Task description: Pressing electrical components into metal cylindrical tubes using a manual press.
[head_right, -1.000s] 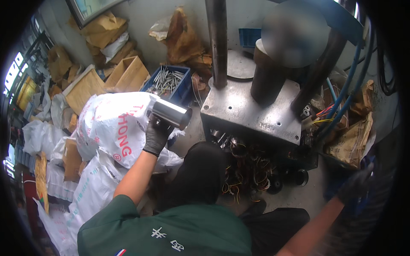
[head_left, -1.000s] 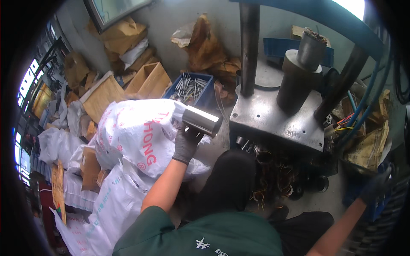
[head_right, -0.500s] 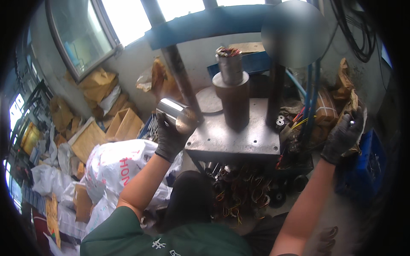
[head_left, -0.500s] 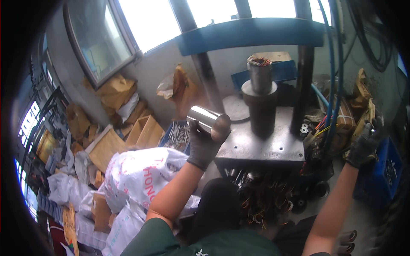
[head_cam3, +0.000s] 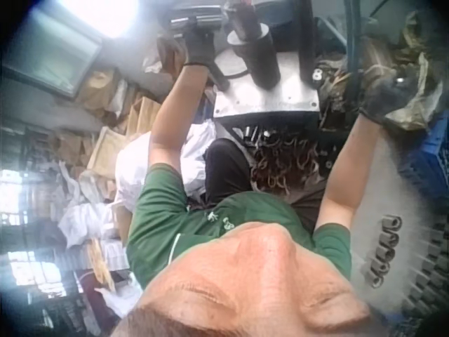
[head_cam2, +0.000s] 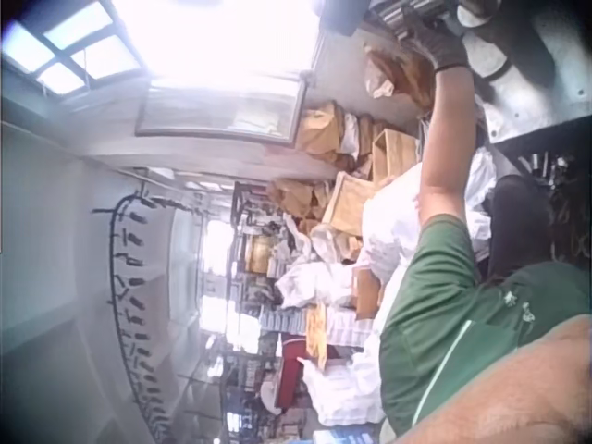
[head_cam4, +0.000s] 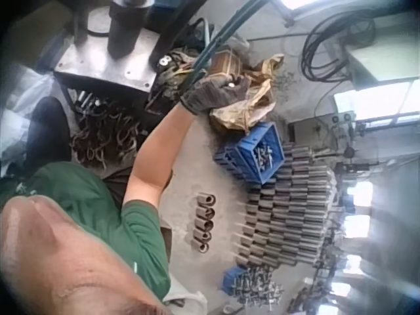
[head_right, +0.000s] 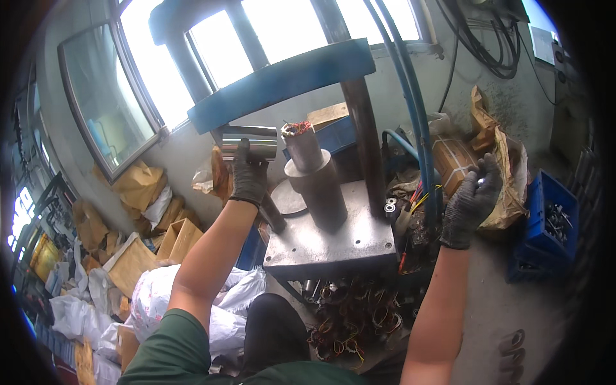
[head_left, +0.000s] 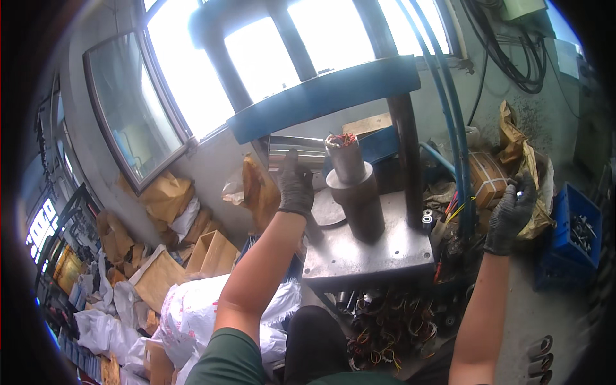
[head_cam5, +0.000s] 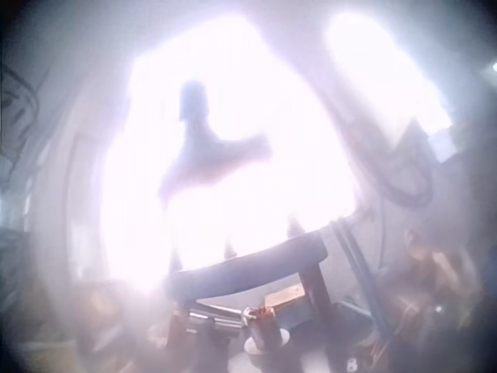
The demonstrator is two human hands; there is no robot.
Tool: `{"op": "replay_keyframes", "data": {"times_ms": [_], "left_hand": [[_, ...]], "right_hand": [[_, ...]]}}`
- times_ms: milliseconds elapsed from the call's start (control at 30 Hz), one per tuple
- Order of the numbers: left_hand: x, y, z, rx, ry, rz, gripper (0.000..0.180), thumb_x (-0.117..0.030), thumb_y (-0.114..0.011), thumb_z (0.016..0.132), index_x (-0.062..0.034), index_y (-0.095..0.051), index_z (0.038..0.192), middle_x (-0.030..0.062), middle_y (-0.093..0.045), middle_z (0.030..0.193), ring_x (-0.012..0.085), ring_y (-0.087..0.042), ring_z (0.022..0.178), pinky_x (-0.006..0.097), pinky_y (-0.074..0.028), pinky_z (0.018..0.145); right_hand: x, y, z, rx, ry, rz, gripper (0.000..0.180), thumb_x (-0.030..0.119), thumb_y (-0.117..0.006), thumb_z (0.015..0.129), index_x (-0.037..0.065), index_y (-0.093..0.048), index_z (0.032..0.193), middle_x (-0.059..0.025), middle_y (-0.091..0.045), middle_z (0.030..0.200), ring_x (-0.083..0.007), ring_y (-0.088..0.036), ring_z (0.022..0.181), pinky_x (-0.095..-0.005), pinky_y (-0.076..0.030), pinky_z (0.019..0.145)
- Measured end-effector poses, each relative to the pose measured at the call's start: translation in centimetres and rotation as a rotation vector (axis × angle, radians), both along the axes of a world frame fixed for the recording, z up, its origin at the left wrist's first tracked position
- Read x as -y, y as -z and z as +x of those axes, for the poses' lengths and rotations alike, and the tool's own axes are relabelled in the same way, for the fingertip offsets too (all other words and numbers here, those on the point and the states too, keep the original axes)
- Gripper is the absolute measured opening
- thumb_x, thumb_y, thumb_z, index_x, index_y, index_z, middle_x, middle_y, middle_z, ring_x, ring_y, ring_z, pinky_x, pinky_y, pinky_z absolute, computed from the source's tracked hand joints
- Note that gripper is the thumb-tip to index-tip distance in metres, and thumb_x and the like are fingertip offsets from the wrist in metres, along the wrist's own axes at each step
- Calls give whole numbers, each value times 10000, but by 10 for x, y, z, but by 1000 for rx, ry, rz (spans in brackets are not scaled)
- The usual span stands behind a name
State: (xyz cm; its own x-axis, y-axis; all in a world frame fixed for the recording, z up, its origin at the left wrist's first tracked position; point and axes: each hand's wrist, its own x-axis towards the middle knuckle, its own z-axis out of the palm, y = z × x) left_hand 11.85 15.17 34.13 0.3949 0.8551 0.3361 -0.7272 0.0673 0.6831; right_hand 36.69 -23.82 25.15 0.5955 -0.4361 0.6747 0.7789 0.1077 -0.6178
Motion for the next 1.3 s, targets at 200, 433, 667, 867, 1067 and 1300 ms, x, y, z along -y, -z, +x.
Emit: {"op": "replay_keyframes", "data": {"times_ms": [200,433,667,867,1067,1300], "left_hand": [[26,-13,31,80,-148,44,375,-294,-777,958,-143,-631,1268,4,-650,1149,138,-633,1034,331,-517,904],[63,-14,43,126,-167,194,412,-226,-772,968,-68,-621,1316,49,-661,1219,171,-652,1121,349,-527,1010],[51,-5,41,-168,-289,665,576,-136,-857,870,-40,-558,1353,97,-592,1339,235,-626,1222,388,-574,996],[55,-19,62,-394,-822,1176,873,-175,-949,745,-12,-411,1412,100,-634,1238,225,-666,1122,347,-583,937],[1,-27,75,-378,-558,915,820,-141,-925,771,0,-392,1378,131,-597,1273,196,-626,1136,363,-551,957],[-7,-56,89,-311,-411,616,707,-274,-861,824,34,-467,1325,175,-659,1164,246,-691,984,370,-583,852]], "right_hand": [[0,-3,-6,1,3,22,422,-93,-530,980,4,-615,1382,-98,-623,1216,-184,-654,1049,-338,-540,971],[1,-4,-6,6,21,11,395,-79,-553,977,2,-631,1356,-93,-630,1172,-185,-651,1054,-343,-538,960],[-3,-3,-4,8,4,50,367,-62,-568,976,-11,-645,1331,-100,-649,1178,-191,-665,1066,-343,-541,966],[3,3,2,-26,-1,36,328,-33,-599,979,-11,-667,1299,-107,-690,1177,-194,-690,1071,-329,-549,983],[13,-7,-6,-76,6,-12,247,10,-647,984,-23,-703,1222,-106,-745,1119,-188,-715,1038,-327,-564,965],[44,-22,-10,-148,-139,-134,136,71,-676,995,-2,-726,1097,-95,-754,1012,-170,-699,930,-316,-556,890]]}}
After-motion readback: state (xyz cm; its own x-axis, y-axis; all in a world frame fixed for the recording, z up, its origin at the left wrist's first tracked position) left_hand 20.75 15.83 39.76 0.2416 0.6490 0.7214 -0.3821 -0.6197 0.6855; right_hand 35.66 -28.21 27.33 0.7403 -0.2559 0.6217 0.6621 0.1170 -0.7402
